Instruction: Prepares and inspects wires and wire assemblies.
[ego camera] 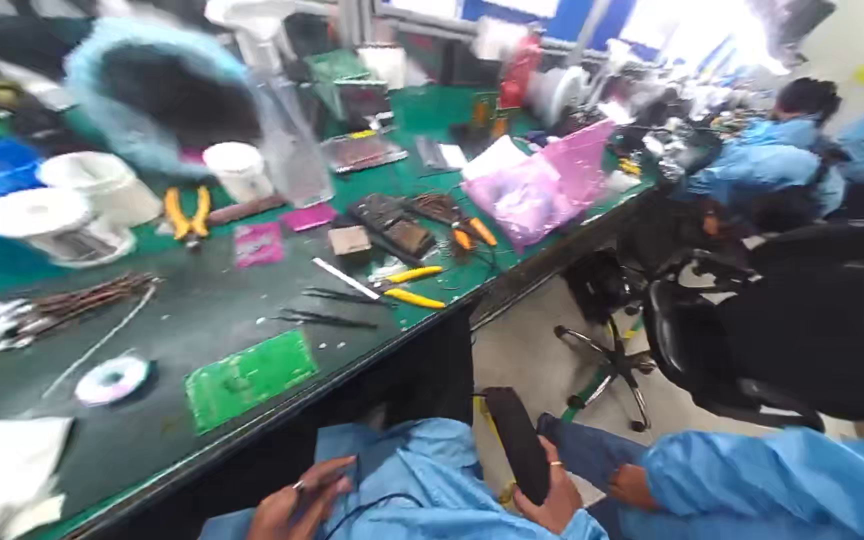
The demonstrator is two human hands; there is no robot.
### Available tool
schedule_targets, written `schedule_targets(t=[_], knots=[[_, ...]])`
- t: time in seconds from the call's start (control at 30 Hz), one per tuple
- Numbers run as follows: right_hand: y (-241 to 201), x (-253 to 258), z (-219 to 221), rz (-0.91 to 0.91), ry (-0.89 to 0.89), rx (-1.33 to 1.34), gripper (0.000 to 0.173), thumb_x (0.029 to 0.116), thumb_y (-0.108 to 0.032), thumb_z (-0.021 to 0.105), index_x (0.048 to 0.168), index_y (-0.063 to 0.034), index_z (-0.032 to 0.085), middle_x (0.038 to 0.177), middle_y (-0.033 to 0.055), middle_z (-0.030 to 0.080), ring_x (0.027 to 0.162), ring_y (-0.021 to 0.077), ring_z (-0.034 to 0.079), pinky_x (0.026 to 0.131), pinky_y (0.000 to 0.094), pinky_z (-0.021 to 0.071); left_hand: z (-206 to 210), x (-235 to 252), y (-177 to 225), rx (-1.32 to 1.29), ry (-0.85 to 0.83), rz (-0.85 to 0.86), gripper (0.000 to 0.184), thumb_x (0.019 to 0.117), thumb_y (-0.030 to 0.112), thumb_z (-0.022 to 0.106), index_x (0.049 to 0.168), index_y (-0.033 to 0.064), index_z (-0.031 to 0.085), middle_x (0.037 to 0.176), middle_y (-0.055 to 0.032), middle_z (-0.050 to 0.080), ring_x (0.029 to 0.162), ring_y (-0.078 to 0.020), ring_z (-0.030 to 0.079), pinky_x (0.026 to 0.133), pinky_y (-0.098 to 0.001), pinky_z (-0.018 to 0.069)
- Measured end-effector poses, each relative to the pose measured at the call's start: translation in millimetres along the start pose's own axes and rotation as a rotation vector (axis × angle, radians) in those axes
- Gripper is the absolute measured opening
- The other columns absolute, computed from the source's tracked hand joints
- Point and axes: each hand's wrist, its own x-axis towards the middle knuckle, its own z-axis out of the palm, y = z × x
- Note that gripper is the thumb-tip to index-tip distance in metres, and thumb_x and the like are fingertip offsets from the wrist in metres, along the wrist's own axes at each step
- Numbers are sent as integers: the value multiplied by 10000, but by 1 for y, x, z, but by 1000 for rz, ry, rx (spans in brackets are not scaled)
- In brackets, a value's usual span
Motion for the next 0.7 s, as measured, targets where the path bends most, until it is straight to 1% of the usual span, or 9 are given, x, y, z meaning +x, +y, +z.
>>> schedule_targets(t=[0.07, 0.17, 0.23, 0.27, 0.33, 0.4, 0.5, 0.57, 0.7], knots=[[6, -2, 9, -32, 76, -5, 1040, 658, -432, 903, 1497, -6, 460, 1183, 233, 716, 996, 429, 722, 812, 667, 565, 0, 1, -5, -43, 30, 12, 274, 994, 86, 650, 1233, -45, 675, 947, -83, 771, 721, -68, 711, 663, -244, 611], [10, 9, 9, -78, 80, 50, 1028, 698, -523, 862, 1477, 18, 465, 1228, 226, 697, 1051, 384, 712, 868, 634, 561, 5, 3, -7, -58, 37, 38, 245, 1004, 125, 649, 1204, -3, 710, 959, -50, 779, 766, -36, 718, 696, -210, 608], [7, 29, 6, -198, 78, 158, 1016, 776, -548, 803, 1517, 25, 407, 1340, 229, 626, 1148, 328, 669, 945, 551, 559, 3, 4, -11, -63, 53, 42, 216, 1006, 133, 655, 1177, 25, 730, 970, -39, 778, 766, -24, 711, 695, -198, 602], [1, 47, 2, -302, 147, 205, 997, 819, -565, 763, 1522, 35, 391, 1343, 235, 604, 1135, 296, 660, 920, 490, 578, 0, 4, -14, -60, 60, 40, 198, 1002, 135, 662, 1152, 34, 742, 978, -41, 776, 770, -32, 712, 701, -207, 608], [-31, 103, -24, -551, 360, 250, 902, 894, -539, 705, 1492, 64, 403, 1344, 260, 579, 1147, 258, 637, 910, 405, 574, -4, 5, -18, -40, 82, 38, 174, 989, 162, 680, 1096, 57, 770, 994, -34, 779, 814, -42, 724, 745, -220, 615], [-83, 164, -61, -749, 503, 267, 754, 968, -459, 651, 1440, 93, 447, 1362, 296, 564, 1226, 291, 613, 998, 422, 549, -6, 6, -20, -9, 105, 60, 165, 980, 203, 691, 1056, 95, 790, 979, -5, 779, 806, -18, 704, 713, -186, 583], [-160, 246, -106, -871, 598, 148, 620, 1028, -398, 559, 1436, 65, 500, 1344, 275, 602, 1204, 323, 632, 984, 460, 550, -5, 10, -18, 16, 99, 99, 158, 969, 203, 688, 1031, 107, 798, 991, 1, 776, 833, -18, 707, 721, -174, 586], [-206, 285, -124, -837, 505, 40, 605, 1009, -394, 593, 1455, 6, 515, 1334, 247, 617, 1189, 353, 636, 985, 501, 543, -2, 13, -18, 35, 104, 109, 159, 957, 190, 689, 1015, 92, 799, 984, -3, 774, 825, -14, 704, 731, -171, 586], [-269, 334, -122, -621, 91, -72, 682, 974, -433, 678, 1497, -42, 480, 1316, 272, 628, 1172, 454, 629, 994, 628, 489, -1, 15, -12, 58, 108, 128, 175, 963, 199, 687, 1032, 82, 797, 956, -8, 777, 811, -2, 701, 747, -169, 583]])
